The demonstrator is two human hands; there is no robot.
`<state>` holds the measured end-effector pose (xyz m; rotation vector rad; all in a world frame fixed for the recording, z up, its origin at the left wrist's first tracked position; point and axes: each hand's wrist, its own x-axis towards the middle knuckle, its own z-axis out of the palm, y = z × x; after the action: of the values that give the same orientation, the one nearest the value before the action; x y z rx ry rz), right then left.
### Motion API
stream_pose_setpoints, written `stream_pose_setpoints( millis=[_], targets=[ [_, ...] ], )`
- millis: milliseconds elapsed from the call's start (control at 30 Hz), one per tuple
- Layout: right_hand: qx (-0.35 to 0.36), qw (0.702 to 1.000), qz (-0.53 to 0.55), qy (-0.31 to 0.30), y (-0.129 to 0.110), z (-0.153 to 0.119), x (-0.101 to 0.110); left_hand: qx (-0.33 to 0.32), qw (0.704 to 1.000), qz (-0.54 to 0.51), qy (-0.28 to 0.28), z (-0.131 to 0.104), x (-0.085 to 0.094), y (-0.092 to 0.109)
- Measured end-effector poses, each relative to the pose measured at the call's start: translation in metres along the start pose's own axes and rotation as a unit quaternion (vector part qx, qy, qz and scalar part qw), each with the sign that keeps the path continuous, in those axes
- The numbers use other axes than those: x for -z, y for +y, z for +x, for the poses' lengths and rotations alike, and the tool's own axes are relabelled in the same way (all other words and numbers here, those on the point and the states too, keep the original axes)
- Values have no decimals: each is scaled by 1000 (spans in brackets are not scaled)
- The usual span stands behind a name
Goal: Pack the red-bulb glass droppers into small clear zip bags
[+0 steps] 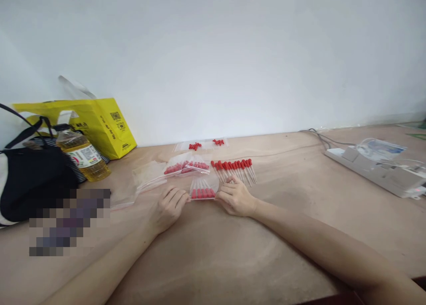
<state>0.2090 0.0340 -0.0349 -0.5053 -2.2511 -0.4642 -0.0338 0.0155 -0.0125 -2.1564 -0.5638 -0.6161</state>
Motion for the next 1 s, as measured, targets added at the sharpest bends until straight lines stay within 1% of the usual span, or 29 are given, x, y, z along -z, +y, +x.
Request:
stream_pose_setpoints(
  millis=[67,133,167,200,233,267,300,333,367,400,433,467,500,533,567,633,700,733,800,900,967,1000],
  targets=[
    [-14,1000,5,3,2,-3,2,30,1000,-10,-1,-4,1,-4],
    [-32,999,18,6,4,-5,3,99,994,-51,-10,-9,4,-7],
    [-37,999,26,6,5,-6,3,154,984,-86,-23,-10,5,-8],
    [-38,999,34,4,5,-6,3,220,966,-129,-44,-11,6,-8],
    [-36,998,42,2,5,-6,2,293,936,-182,-70,-10,7,-8],
    [-34,998,49,-1,4,-6,2,369,892,-241,-96,-8,8,-6],
    [-31,998,55,-3,3,-5,1,442,835,-305,-118,-4,8,-3],
    [-31,998,62,-5,2,-5,0,508,768,-369,-131,1,8,0],
    [-32,997,70,-8,2,-5,-1,561,696,-428,-135,7,8,3],
    [-33,996,79,-14,1,-4,-1,599,629,-478,-133,12,8,7],
    [-31,995,90,-25,0,-4,-1,623,572,-518,-128,18,7,10],
    [-28,993,103,-41,0,-4,0,634,531,-549,-122,23,7,13],
    [-23,991,116,-59,0,-4,1,637,504,-571,-118,27,7,16],
    [-20,988,129,-79,-1,-3,3,637,487,-586,-118,29,7,18],
    [-20,985,139,-95,-1,-3,4,634,475,-598,-126,31,7,19],
    [-34,983,145,-112,-1,-3,7,626,456,-612,-159,31,9,19],
    [-62,984,126,-111,0,-3,8,621,441,-617,-198,28,13,17],
    [-76,985,111,-108,1,-3,8,616,439,-619,-211,27,17,16],
    [-99,986,84,-102,2,-4,6,602,450,-617,-234,25,26,13],
    [-109,986,71,-103,3,-4,3,555,477,-616,-292,25,44,6],
    [-106,986,71,-110,3,-4,2,525,482,-621,-327,24,56,1],
    [-106,985,71,-114,3,-4,2,518,484,-621,-332,24,60,-2]
  ],
)
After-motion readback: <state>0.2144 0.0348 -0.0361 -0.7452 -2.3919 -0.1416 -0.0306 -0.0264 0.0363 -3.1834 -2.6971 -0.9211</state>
